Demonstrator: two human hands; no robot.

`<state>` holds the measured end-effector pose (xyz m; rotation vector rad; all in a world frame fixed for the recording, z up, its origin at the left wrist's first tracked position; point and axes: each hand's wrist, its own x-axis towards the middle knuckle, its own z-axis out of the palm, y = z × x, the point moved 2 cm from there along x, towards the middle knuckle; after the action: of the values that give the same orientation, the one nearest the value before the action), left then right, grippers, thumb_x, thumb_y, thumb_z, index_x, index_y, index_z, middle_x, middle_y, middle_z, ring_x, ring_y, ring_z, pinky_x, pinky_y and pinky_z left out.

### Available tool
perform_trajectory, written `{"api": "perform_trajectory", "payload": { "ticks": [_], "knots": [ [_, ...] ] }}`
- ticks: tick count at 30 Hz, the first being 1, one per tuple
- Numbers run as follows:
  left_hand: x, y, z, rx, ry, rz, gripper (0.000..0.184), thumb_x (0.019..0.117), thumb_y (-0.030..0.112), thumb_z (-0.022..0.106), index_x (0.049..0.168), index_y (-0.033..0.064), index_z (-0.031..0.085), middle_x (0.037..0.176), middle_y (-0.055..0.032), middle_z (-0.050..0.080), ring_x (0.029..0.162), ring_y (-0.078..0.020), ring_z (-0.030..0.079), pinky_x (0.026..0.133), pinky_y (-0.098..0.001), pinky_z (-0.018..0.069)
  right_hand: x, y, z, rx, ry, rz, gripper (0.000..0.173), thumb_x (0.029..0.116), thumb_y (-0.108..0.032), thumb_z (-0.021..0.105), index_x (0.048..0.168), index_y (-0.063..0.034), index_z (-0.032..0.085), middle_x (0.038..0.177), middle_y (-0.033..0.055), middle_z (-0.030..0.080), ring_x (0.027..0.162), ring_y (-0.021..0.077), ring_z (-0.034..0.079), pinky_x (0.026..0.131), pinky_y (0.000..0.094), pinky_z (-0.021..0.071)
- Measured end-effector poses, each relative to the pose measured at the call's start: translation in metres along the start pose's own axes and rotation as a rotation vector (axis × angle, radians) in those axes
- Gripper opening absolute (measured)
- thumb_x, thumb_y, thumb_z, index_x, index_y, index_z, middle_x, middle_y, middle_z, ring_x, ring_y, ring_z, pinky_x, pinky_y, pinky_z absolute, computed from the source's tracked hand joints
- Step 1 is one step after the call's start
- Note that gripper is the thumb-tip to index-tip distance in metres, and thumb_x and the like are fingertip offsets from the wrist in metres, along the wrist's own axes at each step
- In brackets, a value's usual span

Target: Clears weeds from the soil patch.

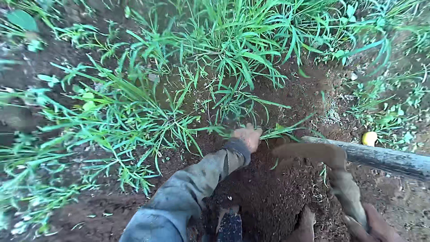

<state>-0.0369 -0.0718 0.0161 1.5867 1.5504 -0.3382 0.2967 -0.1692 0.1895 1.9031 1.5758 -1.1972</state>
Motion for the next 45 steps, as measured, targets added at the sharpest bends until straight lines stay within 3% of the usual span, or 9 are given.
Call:
{"api": "perform_trajectory", "payload": {
  "ticks": [3,7,14,20,26,30,33,39,45],
  "knots": [
    [-0.024,-0.036,-0.011,-0.041,0.130,-0.128,0.044,0.0975,0.033,0.066,0.139,0.0210,0.063,0.138,-0.0258,0.059,0.105,-0.0459,0.069,0.082,-0.0665,0.0573,0.090,-0.098,0.039,0.427,0.184,-0.059,0.059,0.1013,-0.027,0.052,0.149,0.0022,0.032,0.083,0.0121,0.060,0.057,0.0212,0.061,0.055,0.0428,0.0571],
    [-0.069,-0.073,0.017,-0.069,0.100,-0.246,0.045,0.0996,0.042,0.057,0.142,0.0269,0.060,0.139,-0.0188,0.063,0.109,-0.0407,0.070,0.087,-0.0644,0.0570,0.216,-0.165,0.056,0.667,0.244,0.037,0.052,0.1059,-0.024,0.055,0.148,-0.0021,0.033,0.084,0.0157,0.060,0.059,0.0250,0.062,0.059,0.0459,0.0585],
    [-0.128,-0.125,0.084,-0.206,0.129,-0.420,0.053,0.0979,0.044,0.060,0.145,0.0204,0.060,0.145,-0.0244,0.058,0.114,-0.0455,0.069,0.090,-0.0651,0.0561,0.083,-0.085,0.101,-0.043,-0.228,0.082,0.069,0.0989,-0.026,0.066,0.153,0.0017,0.034,0.118,0.0282,0.067,0.105,0.0416,0.069,0.094,0.0589,0.0539],
    [-0.138,-0.131,0.097,-0.226,0.181,-0.411,0.051,0.0975,0.043,0.060,0.143,0.0212,0.064,0.148,-0.0214,0.058,0.123,-0.0430,0.065,0.096,-0.0633,0.0545,0.142,-0.132,0.026,0.282,0.151,0.068,0.053,0.1062,-0.020,0.054,0.149,0.0030,0.032,0.093,0.0169,0.060,0.065,0.0246,0.063,0.062,0.0445,0.0579],
    [-0.141,-0.136,0.101,-0.254,0.215,-0.383,0.050,0.0970,0.043,0.061,0.142,0.0203,0.064,0.148,-0.0220,0.057,0.117,-0.0435,0.068,0.093,-0.0627,0.0560,0.102,-0.130,0.137,0.178,-0.216,0.154,0.063,0.1023,-0.022,0.061,0.153,-0.0002,0.032,0.109,0.0260,0.066,0.084,0.0356,0.070,0.079,0.0542,0.0582],
    [-0.140,-0.135,0.104,-0.259,0.202,-0.374,0.051,0.0971,0.043,0.061,0.142,0.0188,0.064,0.150,-0.0224,0.056,0.120,-0.0437,0.067,0.094,-0.0622,0.0553,0.077,-0.087,0.093,0.130,-0.188,0.083,0.062,0.1003,-0.022,0.063,0.151,0.0009,0.034,0.096,0.0229,0.065,0.071,0.0327,0.067,0.069,0.0528,0.0582],
    [-0.137,-0.135,0.101,-0.265,0.208,-0.392,0.051,0.0974,0.044,0.060,0.143,0.0207,0.063,0.151,-0.0200,0.056,0.121,-0.0415,0.067,0.095,-0.0612,0.0554,0.147,-0.141,0.043,0.467,0.045,0.073,0.041,0.1068,-0.017,0.054,0.142,-0.0006,0.038,0.077,0.0089,0.054,0.054,0.0187,0.057,0.054,0.0383,0.0556],
    [-0.140,-0.135,0.106,-0.267,0.225,-0.394,0.051,0.0968,0.044,0.061,0.142,0.0200,0.064,0.149,-0.0204,0.058,0.121,-0.0413,0.067,0.095,-0.0609,0.0556,0.151,-0.172,0.165,0.779,-0.130,0.139,0.037,0.1051,-0.014,0.056,0.138,-0.0037,0.041,0.070,0.0050,0.050,0.049,0.0159,0.053,0.047,0.0341,0.0521],
    [-0.135,-0.134,0.103,-0.258,0.235,-0.401,0.050,0.0966,0.043,0.060,0.139,0.0176,0.066,0.145,-0.0209,0.060,0.117,-0.0410,0.069,0.093,-0.0608,0.0564,0.166,-0.139,0.060,0.471,0.007,0.038,0.048,0.1053,-0.015,0.054,0.147,0.0002,0.035,0.082,0.0111,0.056,0.056,0.0196,0.058,0.056,0.0387,0.0564]
  ]
}}
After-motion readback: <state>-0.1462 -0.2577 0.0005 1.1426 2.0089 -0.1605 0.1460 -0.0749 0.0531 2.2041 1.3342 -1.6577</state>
